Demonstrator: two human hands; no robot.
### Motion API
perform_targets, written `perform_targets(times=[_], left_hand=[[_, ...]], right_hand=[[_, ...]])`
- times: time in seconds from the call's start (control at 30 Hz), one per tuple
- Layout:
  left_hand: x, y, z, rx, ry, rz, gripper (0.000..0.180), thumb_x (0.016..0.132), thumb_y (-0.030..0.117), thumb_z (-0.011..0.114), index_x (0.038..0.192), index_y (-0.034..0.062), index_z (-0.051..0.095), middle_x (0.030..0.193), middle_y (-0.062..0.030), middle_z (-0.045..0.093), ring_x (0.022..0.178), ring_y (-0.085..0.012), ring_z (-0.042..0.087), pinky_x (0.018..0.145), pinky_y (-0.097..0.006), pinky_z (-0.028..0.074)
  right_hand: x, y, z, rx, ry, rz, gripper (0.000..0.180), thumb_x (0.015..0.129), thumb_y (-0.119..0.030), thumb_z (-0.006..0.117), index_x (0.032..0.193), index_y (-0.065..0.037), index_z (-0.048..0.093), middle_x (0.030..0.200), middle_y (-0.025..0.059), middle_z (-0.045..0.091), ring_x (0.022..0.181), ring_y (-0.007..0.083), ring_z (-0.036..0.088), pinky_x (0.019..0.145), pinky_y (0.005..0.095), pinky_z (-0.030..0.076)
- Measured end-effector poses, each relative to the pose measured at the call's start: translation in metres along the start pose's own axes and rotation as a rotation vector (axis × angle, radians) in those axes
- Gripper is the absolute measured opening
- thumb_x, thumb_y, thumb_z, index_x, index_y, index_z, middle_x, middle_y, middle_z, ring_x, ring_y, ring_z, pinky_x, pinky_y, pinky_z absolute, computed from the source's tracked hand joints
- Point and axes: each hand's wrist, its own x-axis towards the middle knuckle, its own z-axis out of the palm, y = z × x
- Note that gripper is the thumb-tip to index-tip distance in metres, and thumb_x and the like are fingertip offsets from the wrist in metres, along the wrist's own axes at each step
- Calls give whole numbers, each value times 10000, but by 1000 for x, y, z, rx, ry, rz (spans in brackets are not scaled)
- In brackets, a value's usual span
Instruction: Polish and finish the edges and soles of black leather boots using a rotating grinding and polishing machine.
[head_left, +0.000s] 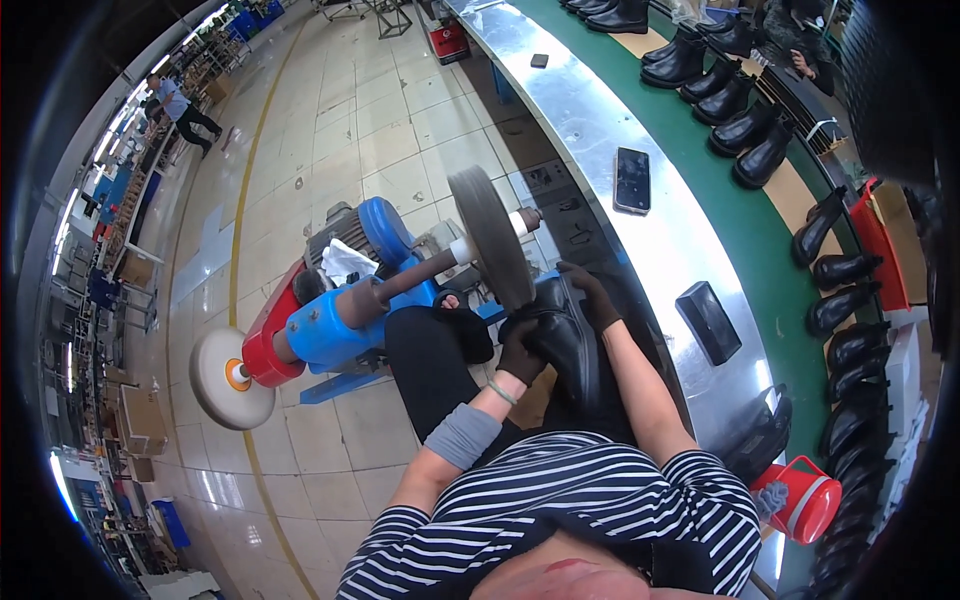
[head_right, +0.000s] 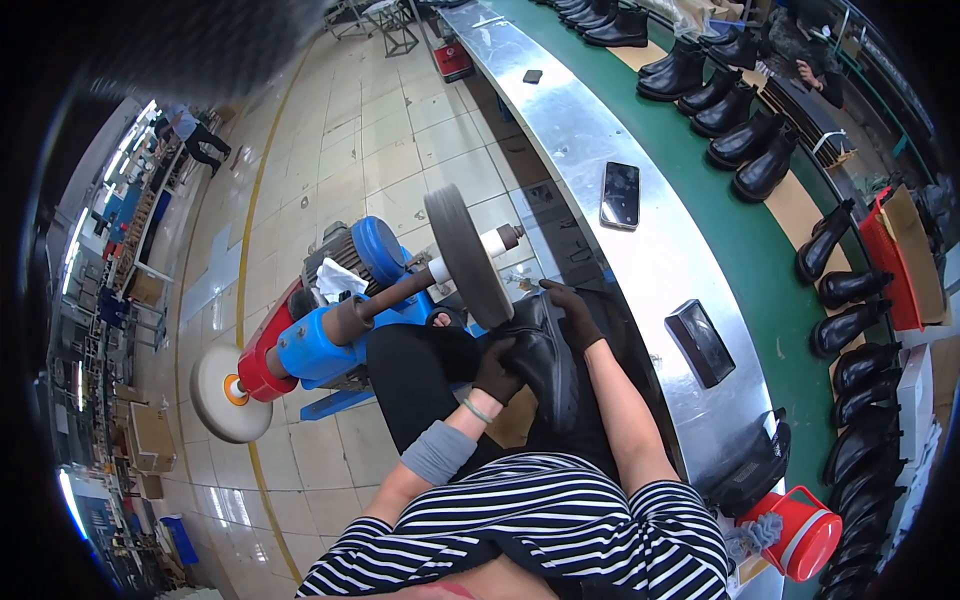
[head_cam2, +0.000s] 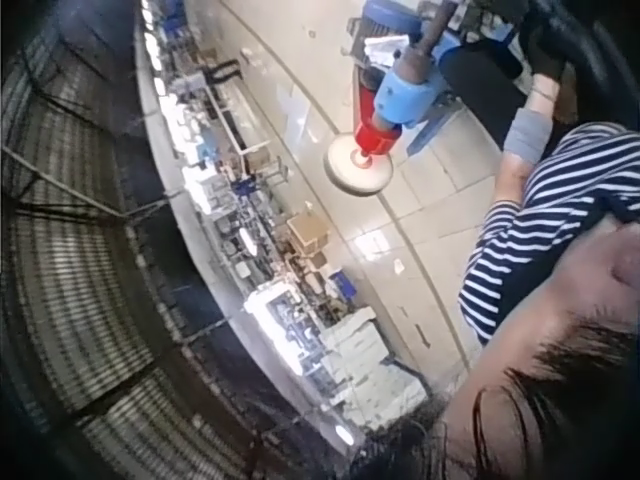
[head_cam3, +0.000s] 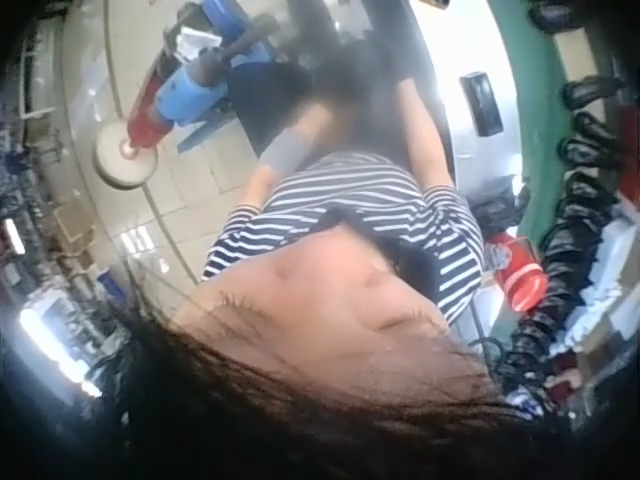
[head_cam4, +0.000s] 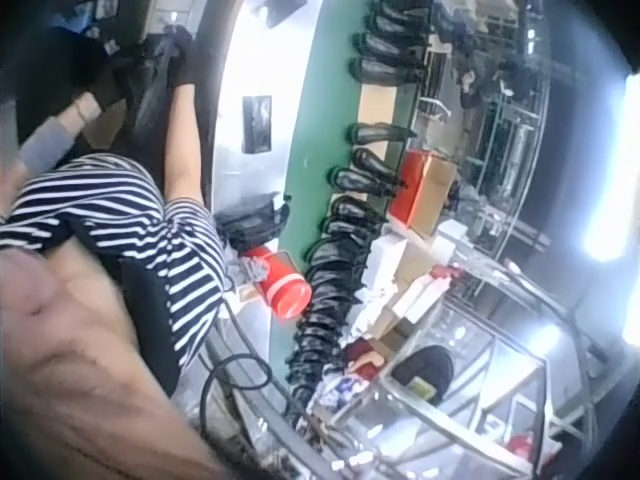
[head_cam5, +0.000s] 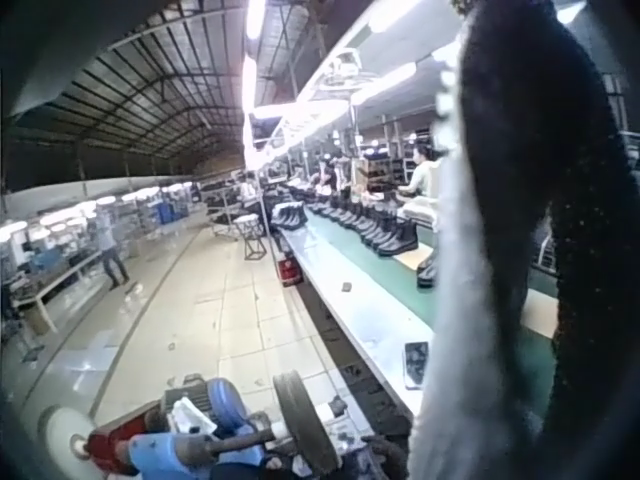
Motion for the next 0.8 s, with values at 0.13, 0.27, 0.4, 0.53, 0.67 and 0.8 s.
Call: perform_targets(times=[0.13,0.27,0.4,0.53,0.67,0.8], left_hand=[[-11,-15,-1,467,18,233,255,877,66,514,1111,1,593,1136,-124,624,1081,-227,587,997,-372,444],[-21,4,-6,684,44,329,222,876,-1,525,1087,10,594,1122,-111,628,1067,-186,587,964,-333,465],[-34,11,-28,521,172,317,224,867,-4,539,1084,12,594,1110,-111,633,1046,-179,597,952,-339,475],[-52,-8,-23,742,77,309,200,864,22,538,1054,3,600,1089,-121,642,1012,-192,614,925,-341,493],[-71,5,34,1151,93,325,201,881,123,516,1033,20,598,1035,-125,647,1005,-235,613,946,-372,469],[-40,-8,10,-293,97,-61,264,858,258,569,991,35,612,1109,-125,617,1059,-260,580,970,-393,445]], right_hand=[[-4,-1,-9,-58,-87,8,503,808,-257,570,1240,-2,540,1214,87,575,1092,181,557,972,320,418],[32,37,-20,-394,-46,-179,514,864,-300,553,1279,0,506,1272,81,543,1164,183,510,1023,316,361],[49,61,7,-222,31,-15,497,937,-269,429,1384,-53,416,1336,71,492,1238,187,445,1039,301,321],[24,41,-10,-226,-61,32,616,883,-384,562,1351,-5,433,1326,66,494,1219,177,438,1032,300,299],[-46,-11,17,-776,-70,-83,864,738,-289,754,1429,-43,298,1379,83,433,1242,198,416,1048,336,300],[-65,-37,49,-941,45,-157,1033,590,-224,836,1434,-79,258,1389,128,416,1258,247,429,1042,364,339]])
